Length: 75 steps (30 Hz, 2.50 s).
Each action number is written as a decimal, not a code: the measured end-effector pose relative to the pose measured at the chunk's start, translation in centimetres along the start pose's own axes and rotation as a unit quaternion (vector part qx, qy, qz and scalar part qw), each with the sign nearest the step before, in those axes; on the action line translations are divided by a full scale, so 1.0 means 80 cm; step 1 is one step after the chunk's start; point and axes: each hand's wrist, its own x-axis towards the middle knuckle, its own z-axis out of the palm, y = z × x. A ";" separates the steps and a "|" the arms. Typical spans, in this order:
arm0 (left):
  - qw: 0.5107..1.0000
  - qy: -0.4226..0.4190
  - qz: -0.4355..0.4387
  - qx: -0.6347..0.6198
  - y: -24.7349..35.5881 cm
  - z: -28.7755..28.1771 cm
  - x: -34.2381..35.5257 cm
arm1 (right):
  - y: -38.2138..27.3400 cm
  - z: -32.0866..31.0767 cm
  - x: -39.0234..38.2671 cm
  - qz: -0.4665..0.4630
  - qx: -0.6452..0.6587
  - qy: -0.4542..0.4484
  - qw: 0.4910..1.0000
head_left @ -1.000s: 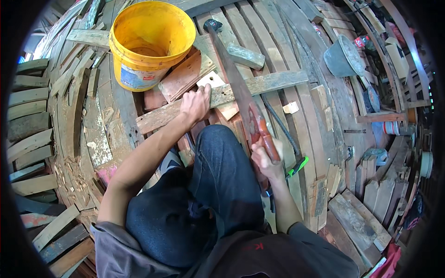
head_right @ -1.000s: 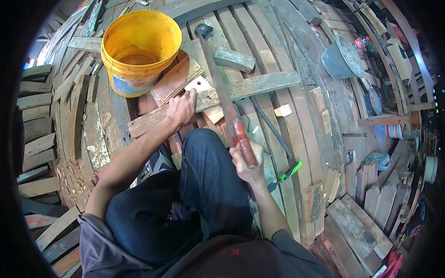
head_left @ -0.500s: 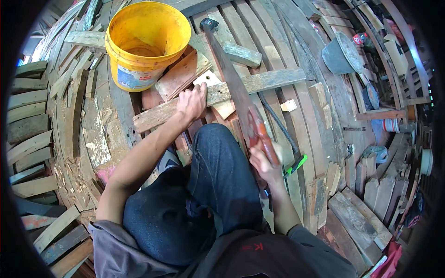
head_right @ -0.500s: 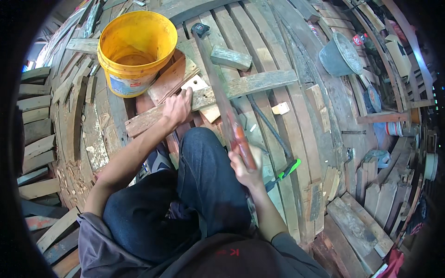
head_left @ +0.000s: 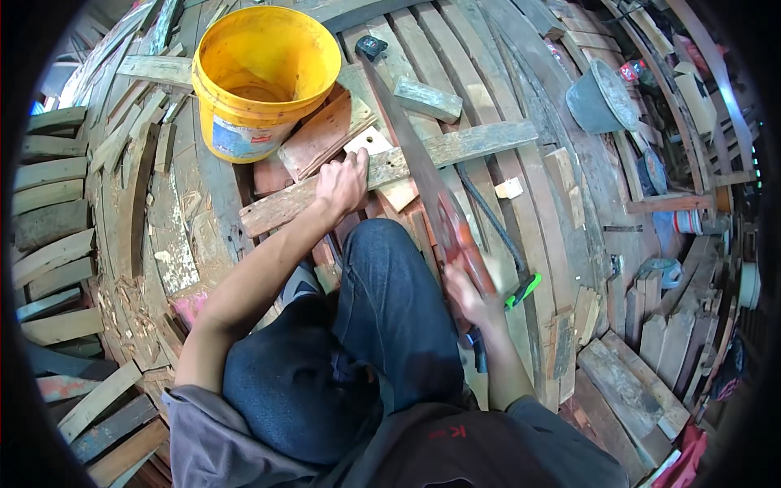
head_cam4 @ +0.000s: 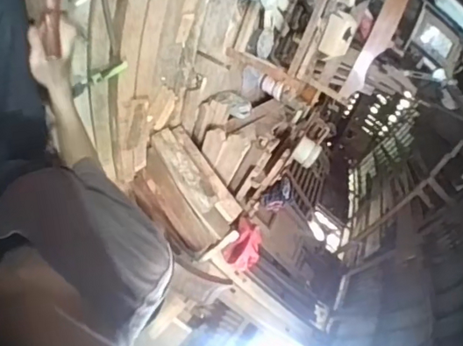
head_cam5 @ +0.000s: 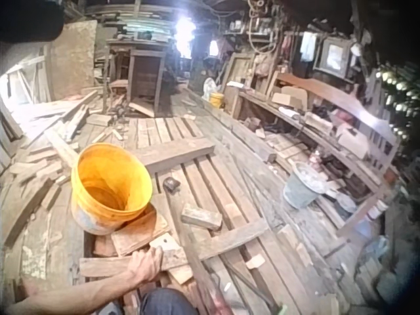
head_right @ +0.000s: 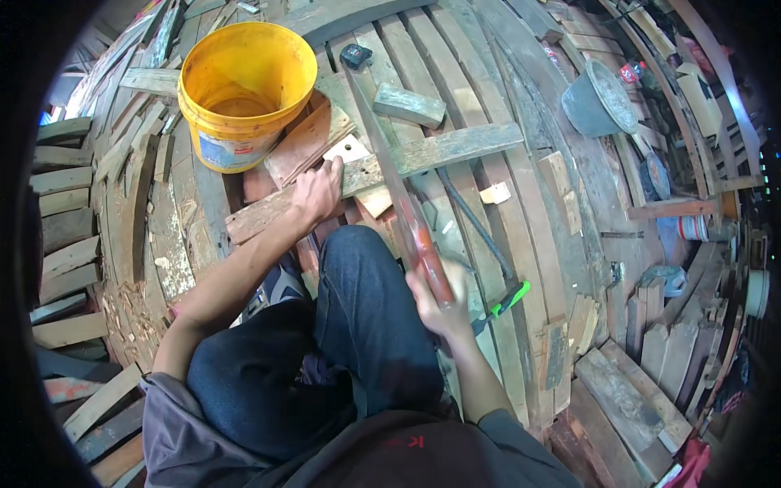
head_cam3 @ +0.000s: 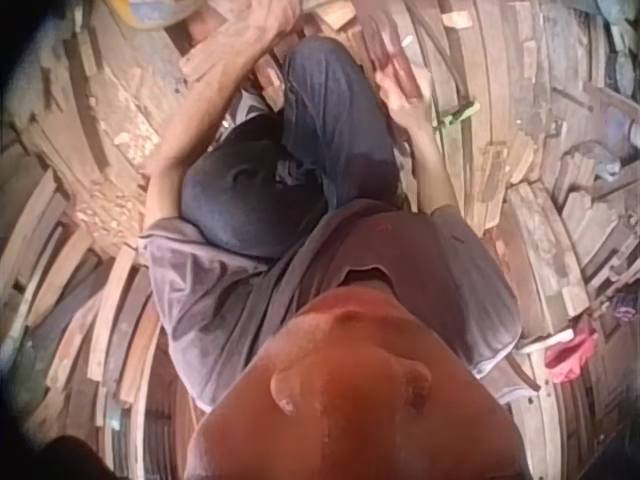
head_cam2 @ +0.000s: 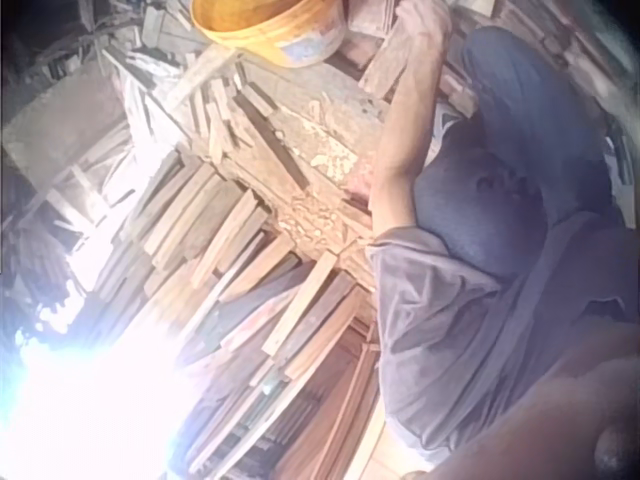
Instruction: Sawing a piece of wood by hand while sitting on the floor of a workshop.
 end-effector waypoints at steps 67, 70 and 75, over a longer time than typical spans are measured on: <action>0.985 0.081 -0.139 -0.064 0.058 0.024 0.058 | -0.063 -0.034 -0.056 0.029 0.005 -0.026 0.999; 0.983 0.106 -0.139 -0.061 0.063 0.034 0.058 | -0.052 -0.029 -0.043 0.032 -0.030 -0.012 0.999; 0.978 0.110 -0.166 -0.055 0.063 0.031 0.055 | -0.104 -0.039 -0.114 -0.018 -0.091 -0.018 0.996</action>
